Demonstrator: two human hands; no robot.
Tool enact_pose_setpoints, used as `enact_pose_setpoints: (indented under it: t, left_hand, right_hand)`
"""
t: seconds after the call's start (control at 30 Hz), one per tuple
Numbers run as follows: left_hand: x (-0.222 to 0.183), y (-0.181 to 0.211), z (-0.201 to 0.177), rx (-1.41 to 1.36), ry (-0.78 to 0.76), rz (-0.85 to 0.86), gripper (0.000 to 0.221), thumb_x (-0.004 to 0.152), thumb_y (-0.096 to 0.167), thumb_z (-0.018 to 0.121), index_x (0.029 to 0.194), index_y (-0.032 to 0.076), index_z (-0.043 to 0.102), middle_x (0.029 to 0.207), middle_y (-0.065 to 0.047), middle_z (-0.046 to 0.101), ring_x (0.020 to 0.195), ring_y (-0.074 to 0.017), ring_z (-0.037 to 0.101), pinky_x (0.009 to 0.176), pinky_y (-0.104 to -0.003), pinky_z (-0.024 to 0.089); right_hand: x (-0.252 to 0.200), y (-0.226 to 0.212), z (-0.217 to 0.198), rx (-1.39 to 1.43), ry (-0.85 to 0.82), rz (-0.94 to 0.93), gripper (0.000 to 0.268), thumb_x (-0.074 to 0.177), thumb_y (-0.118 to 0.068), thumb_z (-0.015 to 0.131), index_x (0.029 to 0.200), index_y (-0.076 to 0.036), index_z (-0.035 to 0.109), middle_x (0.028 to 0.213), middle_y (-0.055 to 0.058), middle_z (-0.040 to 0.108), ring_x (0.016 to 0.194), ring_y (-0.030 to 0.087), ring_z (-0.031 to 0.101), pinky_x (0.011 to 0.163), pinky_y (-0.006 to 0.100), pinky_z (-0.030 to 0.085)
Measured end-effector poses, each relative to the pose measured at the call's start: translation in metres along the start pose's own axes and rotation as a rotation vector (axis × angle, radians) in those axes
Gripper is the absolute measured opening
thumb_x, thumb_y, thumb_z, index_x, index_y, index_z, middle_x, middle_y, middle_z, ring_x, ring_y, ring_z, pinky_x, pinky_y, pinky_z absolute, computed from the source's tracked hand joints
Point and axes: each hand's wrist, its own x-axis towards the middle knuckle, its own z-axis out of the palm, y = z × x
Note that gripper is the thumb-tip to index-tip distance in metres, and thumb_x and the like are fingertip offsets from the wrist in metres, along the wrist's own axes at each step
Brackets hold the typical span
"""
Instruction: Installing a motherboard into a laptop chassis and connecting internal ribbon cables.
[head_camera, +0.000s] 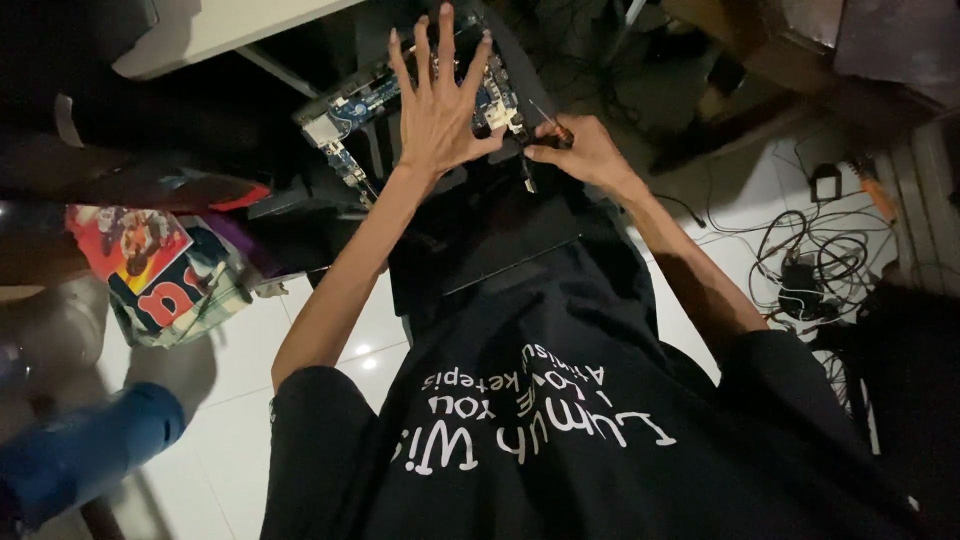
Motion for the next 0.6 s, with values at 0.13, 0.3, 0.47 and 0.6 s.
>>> enact_pose_setpoints:
  t: [0.13, 0.3, 0.47, 0.6]
  left_hand:
    - [0.005, 0.002, -0.014, -0.057, -0.031, 0.018, 0.117, 0.082, 0.077, 0.086, 0.172, 0.018, 0.040, 0.169, -0.029, -0.002, 0.155, -0.0513, 0.003, 0.122, -0.075, 0.002]
    - [0.015, 0.004, -0.036, -0.187, -0.095, 0.069, 0.110, 0.085, 0.058, 0.096, 0.171, 0.015, 0.042, 0.168, -0.025, 0.002, 0.152, -0.0519, 0.005, 0.120, -0.075, 0.004]
    - [0.019, -0.004, -0.024, -0.106, -0.016, 0.156, 0.101, 0.087, 0.064, 0.086, 0.169, 0.022, 0.045, 0.173, -0.022, -0.001, 0.155, -0.0501, -0.001, 0.123, -0.073, 0.000]
    - [0.017, -0.003, -0.020, -0.010, 0.049, 0.151, 0.097, 0.082, 0.070, 0.079, 0.163, 0.025, 0.050, 0.176, -0.021, -0.006, 0.160, -0.0462, -0.007, 0.128, -0.068, -0.002]
  right_hand:
    - [0.003, 0.017, 0.005, 0.025, 0.092, -0.031, 0.025, 0.085, -0.015, 0.084, 0.105, -0.002, 0.077, 0.083, -0.001, 0.069, 0.070, 0.010, 0.055, 0.068, 0.024, 0.046]
    - [0.014, 0.025, 0.009, 0.080, 0.144, -0.212, 0.027, 0.086, -0.009, 0.084, 0.108, 0.004, 0.076, 0.084, 0.003, 0.069, 0.071, 0.011, 0.051, 0.068, 0.025, 0.045]
    - [0.004, -0.001, 0.004, -0.017, 0.152, -0.270, 0.026, 0.094, -0.014, 0.078, 0.111, 0.006, 0.072, 0.082, 0.006, 0.063, 0.067, 0.015, 0.050, 0.062, 0.028, 0.043]
    - [-0.017, -0.026, -0.005, -0.296, 0.116, -0.247, 0.031, 0.107, -0.024, 0.053, 0.117, 0.002, 0.068, 0.099, 0.013, 0.065, 0.076, 0.031, 0.060, 0.065, 0.041, 0.046]
